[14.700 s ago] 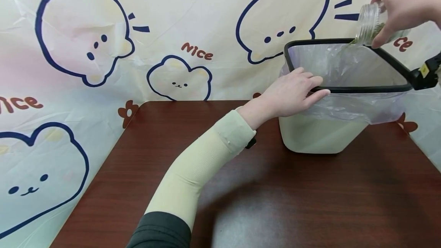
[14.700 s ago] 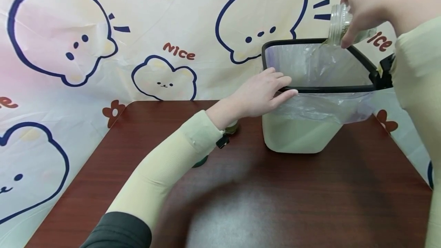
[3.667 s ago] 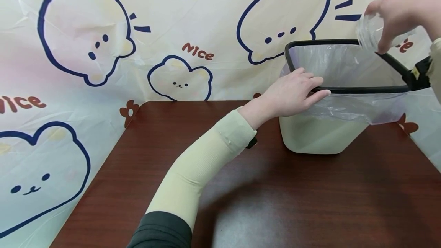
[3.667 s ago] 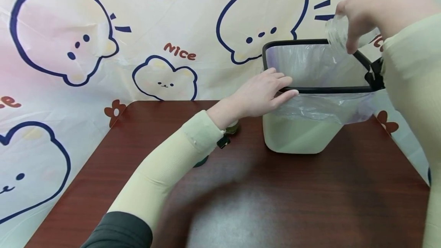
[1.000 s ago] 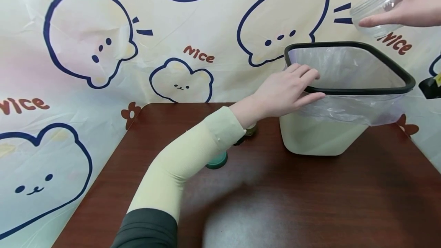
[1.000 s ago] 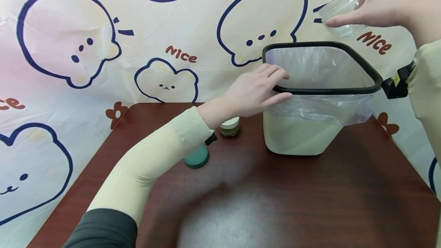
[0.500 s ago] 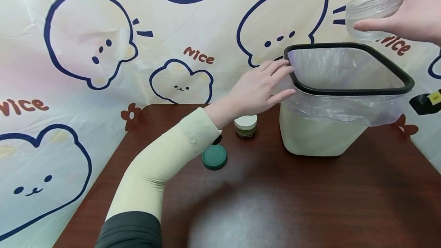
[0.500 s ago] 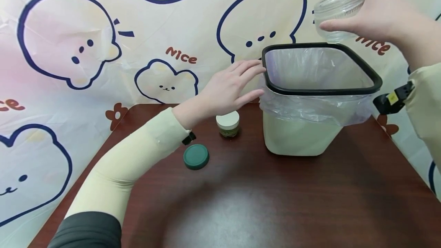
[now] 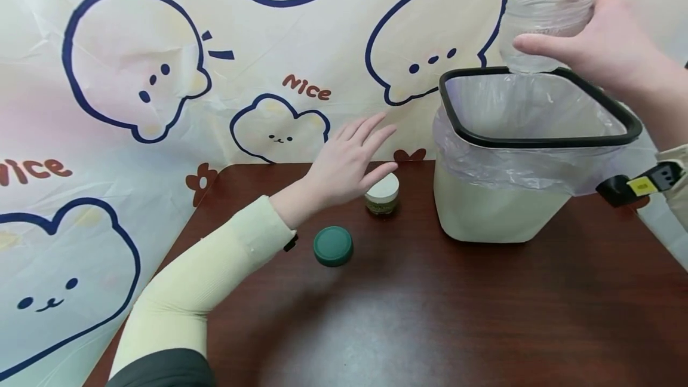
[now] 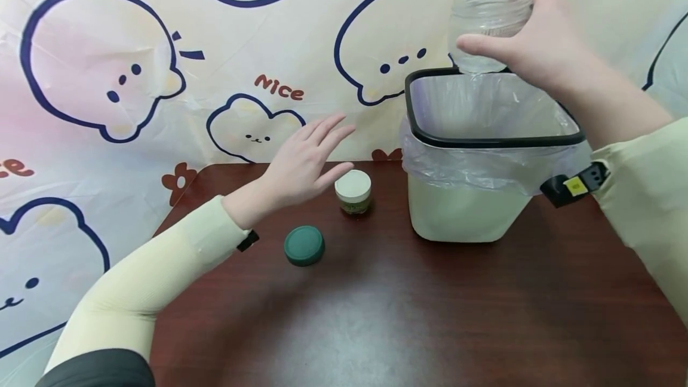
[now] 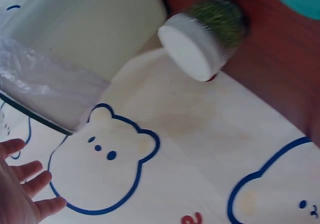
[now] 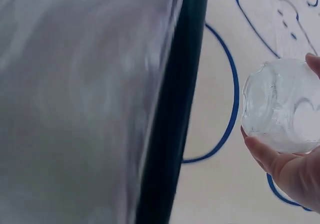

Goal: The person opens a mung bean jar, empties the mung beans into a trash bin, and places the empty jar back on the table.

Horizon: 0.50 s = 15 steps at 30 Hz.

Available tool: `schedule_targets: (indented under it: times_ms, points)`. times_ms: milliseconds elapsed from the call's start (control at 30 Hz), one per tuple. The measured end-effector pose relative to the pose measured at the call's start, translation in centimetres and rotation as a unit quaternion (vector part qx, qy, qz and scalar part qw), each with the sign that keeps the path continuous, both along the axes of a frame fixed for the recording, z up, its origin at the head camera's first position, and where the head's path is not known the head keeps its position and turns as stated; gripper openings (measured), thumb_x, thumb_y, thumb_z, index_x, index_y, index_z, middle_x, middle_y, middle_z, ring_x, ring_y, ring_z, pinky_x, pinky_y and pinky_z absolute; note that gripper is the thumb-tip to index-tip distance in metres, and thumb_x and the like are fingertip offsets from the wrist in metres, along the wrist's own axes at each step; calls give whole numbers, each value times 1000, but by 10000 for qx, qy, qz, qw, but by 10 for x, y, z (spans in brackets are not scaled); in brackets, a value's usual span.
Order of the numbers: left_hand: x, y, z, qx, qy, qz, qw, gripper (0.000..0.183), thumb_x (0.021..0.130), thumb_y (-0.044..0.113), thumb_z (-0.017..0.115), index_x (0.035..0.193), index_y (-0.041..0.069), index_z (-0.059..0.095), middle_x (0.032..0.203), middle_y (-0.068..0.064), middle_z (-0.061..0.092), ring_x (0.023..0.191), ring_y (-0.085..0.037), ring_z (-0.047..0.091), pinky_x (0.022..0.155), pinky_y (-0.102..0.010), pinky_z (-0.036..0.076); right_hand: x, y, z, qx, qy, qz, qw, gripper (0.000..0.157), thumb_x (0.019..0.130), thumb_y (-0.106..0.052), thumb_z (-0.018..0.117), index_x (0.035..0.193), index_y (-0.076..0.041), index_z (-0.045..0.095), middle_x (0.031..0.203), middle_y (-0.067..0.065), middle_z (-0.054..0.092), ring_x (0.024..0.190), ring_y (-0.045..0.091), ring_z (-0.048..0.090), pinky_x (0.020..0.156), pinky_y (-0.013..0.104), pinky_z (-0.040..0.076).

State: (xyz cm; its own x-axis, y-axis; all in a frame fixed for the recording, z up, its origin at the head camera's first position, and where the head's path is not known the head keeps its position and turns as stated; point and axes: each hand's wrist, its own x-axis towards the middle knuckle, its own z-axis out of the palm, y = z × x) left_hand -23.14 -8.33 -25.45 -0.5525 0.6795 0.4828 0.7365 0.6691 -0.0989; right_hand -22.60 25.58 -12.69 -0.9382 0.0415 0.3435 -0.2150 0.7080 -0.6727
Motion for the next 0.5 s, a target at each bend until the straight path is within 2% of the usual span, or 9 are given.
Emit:
schedule_targets:
  times_ms: [167, 267, 367, 500]
  points:
    - [8, -17, -14, 27, -72, 28, 10000, 60, 99, 48, 50, 145, 10, 43, 150, -14, 38, 135, -29, 36, 110, -41, 26, 7, -14, -5, -496, -1, 459, 9977, 77, 87, -24, 73, 146, -19, 23, 136, 11, 34, 110, 15, 39, 100, 36, 35]
    - [14, -25, -19, 92, -138, 97, 9998, 61, 98, 47, 51, 145, 10, 42, 150, -14, 37, 135, -28, 36, 110, -43, 27, 11, -26, -8, -763, 6, 763, 9942, 79, 87, -19, 72, 147, -17, 21, 138, 11, 34, 115, 18, 39, 104, 39, 33]
    - [18, -32, -22, 198, -211, 187, 9994, 61, 98, 47, 52, 146, 11, 41, 151, -12, 36, 135, -27, 36, 109, -43, 28, 15, -40, -10, -1035, -26, 997, 9896, 76, 86, -17, 74, 144, -16, 25, 134, 7, 38, 116, 19, 41, 101, 35, 35]
    - [22, -42, -25, 357, -325, 253, 9985, 61, 97, 47, 53, 146, 12, 40, 151, -12, 35, 134, -28, 37, 110, -42, 27, 24, -59, -14, -1043, -126, 1114, 9882, 74, 85, -22, 75, 142, -16, 27, 132, 7, 39, 118, 23, 41, 101, 39, 33]
